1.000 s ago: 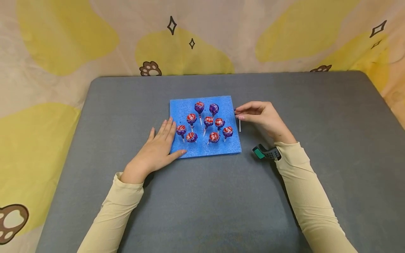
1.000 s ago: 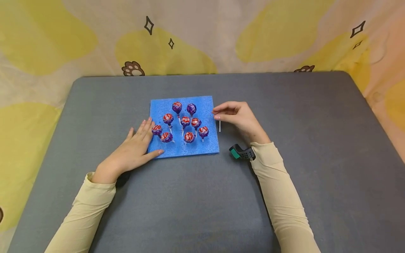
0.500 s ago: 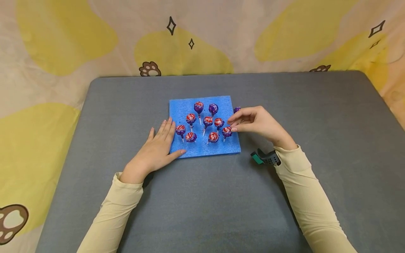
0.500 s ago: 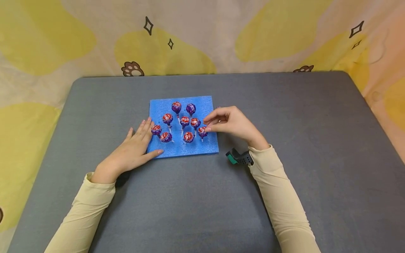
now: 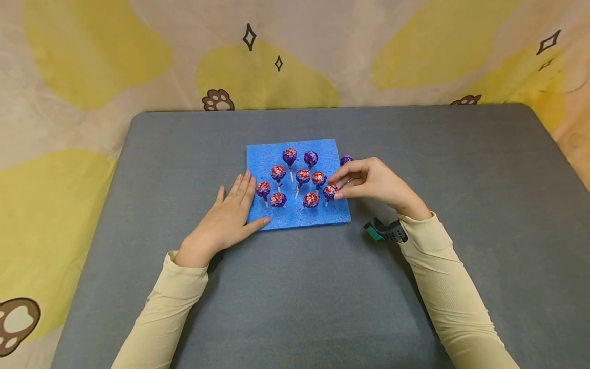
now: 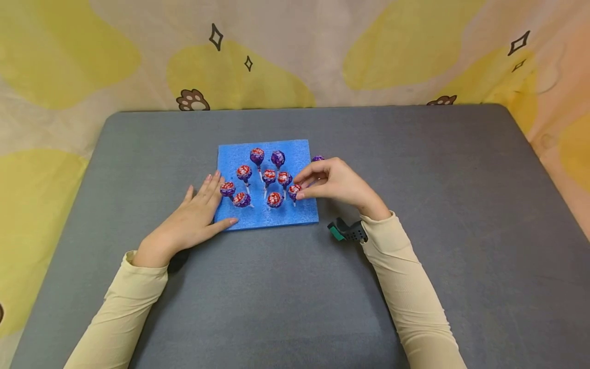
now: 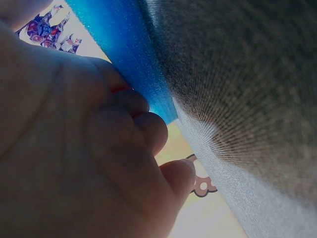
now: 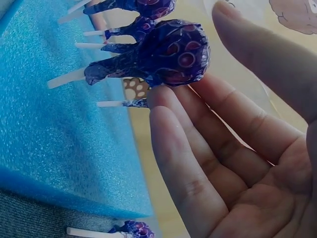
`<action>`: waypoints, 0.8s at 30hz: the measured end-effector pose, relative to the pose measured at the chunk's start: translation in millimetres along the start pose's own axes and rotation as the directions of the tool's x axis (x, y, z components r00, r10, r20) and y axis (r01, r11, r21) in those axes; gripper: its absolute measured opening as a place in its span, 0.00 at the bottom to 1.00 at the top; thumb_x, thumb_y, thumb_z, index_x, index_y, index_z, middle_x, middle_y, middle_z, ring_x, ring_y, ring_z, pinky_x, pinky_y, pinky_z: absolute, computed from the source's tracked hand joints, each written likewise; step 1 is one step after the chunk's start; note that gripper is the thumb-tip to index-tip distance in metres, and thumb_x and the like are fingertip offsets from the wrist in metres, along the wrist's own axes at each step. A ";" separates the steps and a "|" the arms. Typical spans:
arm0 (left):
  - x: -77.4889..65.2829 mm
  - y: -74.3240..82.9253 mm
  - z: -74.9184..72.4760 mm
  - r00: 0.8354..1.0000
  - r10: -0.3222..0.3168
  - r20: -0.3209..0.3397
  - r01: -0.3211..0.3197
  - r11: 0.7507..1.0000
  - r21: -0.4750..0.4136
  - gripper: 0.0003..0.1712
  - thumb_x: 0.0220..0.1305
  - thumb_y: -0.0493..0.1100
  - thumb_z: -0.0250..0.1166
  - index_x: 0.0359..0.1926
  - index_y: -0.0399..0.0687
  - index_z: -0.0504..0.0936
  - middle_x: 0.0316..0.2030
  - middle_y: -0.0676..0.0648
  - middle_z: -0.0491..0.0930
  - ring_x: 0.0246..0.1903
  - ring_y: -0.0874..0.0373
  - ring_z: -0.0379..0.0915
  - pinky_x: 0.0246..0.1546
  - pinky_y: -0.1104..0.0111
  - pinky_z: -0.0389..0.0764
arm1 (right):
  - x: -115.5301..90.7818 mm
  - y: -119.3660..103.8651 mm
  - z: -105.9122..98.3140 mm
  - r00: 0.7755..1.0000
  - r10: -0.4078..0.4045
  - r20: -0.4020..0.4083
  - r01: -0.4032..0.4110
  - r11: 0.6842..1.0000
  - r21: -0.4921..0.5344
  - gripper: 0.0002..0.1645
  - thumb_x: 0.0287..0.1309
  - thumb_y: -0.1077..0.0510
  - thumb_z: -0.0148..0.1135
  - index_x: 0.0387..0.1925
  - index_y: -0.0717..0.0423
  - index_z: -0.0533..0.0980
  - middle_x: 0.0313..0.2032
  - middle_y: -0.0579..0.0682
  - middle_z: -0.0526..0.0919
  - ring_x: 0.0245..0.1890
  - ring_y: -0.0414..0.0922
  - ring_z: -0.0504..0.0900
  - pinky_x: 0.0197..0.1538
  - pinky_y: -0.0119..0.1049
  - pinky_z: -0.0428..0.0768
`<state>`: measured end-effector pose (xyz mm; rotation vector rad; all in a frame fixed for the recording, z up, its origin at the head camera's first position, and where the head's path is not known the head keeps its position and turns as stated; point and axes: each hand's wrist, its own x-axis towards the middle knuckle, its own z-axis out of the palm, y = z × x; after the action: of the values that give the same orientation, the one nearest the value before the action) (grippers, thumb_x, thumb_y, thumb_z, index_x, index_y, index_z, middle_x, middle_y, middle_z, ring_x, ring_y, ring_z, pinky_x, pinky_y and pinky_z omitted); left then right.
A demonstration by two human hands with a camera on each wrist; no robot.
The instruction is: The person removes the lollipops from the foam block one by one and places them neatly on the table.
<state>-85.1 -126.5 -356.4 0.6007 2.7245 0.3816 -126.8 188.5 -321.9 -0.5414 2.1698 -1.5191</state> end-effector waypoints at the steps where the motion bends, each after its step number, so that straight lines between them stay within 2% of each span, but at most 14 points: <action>1: -0.1 0.3 -0.4 1.000 0.000 0.001 0.000 1.000 -0.001 0.53 0.65 0.64 0.52 0.73 0.36 0.37 0.73 0.39 0.30 0.71 0.46 0.25 0.66 0.44 0.33 | 0.1 0.3 -0.1 1.000 0.008 0.007 -0.008 1.000 -0.010 0.18 0.49 0.63 0.71 0.42 0.67 0.80 0.38 0.56 0.84 0.36 0.45 0.85 0.43 0.35 0.80; 12: -0.5 0.2 -0.2 1.000 0.003 -0.007 -0.003 1.000 0.000 0.53 0.65 0.64 0.53 0.73 0.36 0.38 0.73 0.39 0.31 0.71 0.46 0.25 0.66 0.44 0.34 | 1.9 2.1 -0.1 0.998 0.043 0.047 -0.040 0.998 -0.051 0.19 0.46 0.65 0.72 0.43 0.67 0.80 0.38 0.56 0.84 0.36 0.45 0.84 0.42 0.35 0.81; 24: -0.9 0.8 -0.4 1.000 0.002 -0.005 -0.002 1.000 -0.005 0.53 0.65 0.63 0.53 0.73 0.35 0.38 0.73 0.38 0.31 0.71 0.46 0.25 0.66 0.44 0.34 | 2.8 3.4 1.0 0.999 0.030 0.028 -0.028 0.998 -0.064 0.16 0.48 0.65 0.71 0.41 0.66 0.80 0.37 0.55 0.84 0.35 0.46 0.84 0.41 0.35 0.81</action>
<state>-84.2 -126.3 -355.5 0.6026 2.7265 0.3911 -128.8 187.2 -325.8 -0.5466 2.2003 -1.4224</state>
